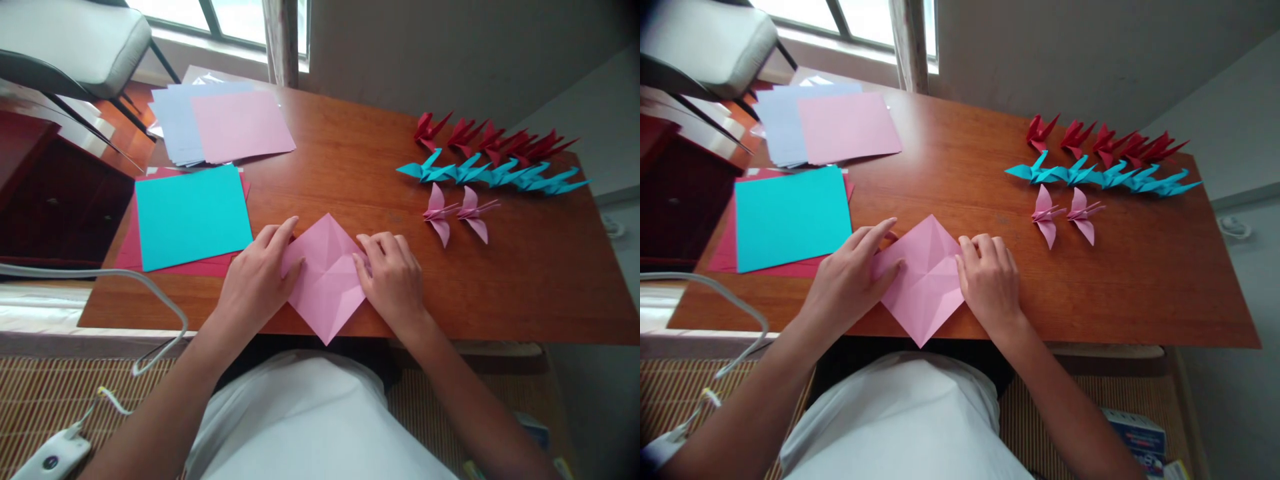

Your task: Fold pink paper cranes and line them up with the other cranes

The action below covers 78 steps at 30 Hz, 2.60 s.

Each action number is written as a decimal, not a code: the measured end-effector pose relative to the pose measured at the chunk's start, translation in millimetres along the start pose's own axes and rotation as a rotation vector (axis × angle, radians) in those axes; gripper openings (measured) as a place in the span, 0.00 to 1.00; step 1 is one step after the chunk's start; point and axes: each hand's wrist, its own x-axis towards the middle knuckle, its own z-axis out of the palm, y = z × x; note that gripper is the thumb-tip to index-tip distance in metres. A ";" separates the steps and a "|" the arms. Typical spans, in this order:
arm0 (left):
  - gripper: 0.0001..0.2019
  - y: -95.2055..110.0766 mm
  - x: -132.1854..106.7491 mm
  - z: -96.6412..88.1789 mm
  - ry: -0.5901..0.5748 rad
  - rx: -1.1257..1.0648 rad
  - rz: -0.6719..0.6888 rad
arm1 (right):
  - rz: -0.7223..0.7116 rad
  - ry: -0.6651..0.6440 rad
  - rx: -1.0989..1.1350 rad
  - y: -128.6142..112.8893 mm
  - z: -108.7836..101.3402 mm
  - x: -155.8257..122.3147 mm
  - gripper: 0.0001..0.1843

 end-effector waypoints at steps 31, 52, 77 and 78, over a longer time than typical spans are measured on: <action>0.21 7.2 -21.8 18.4 0.245 0.040 0.193 | -0.074 -0.287 0.003 -28.2 4.7 21.5 0.28; 0.26 -8.6 -27.4 23.1 0.080 0.109 0.517 | -0.132 -0.265 0.029 -20.5 3.8 20.7 0.26; 0.24 -7.4 -24.4 22.5 0.011 0.147 0.597 | -0.155 -0.200 0.050 -18.0 9.4 15.1 0.25; 0.24 -7.5 -24.5 22.8 0.013 0.146 0.601 | -0.156 -0.197 0.051 -17.9 9.8 14.9 0.25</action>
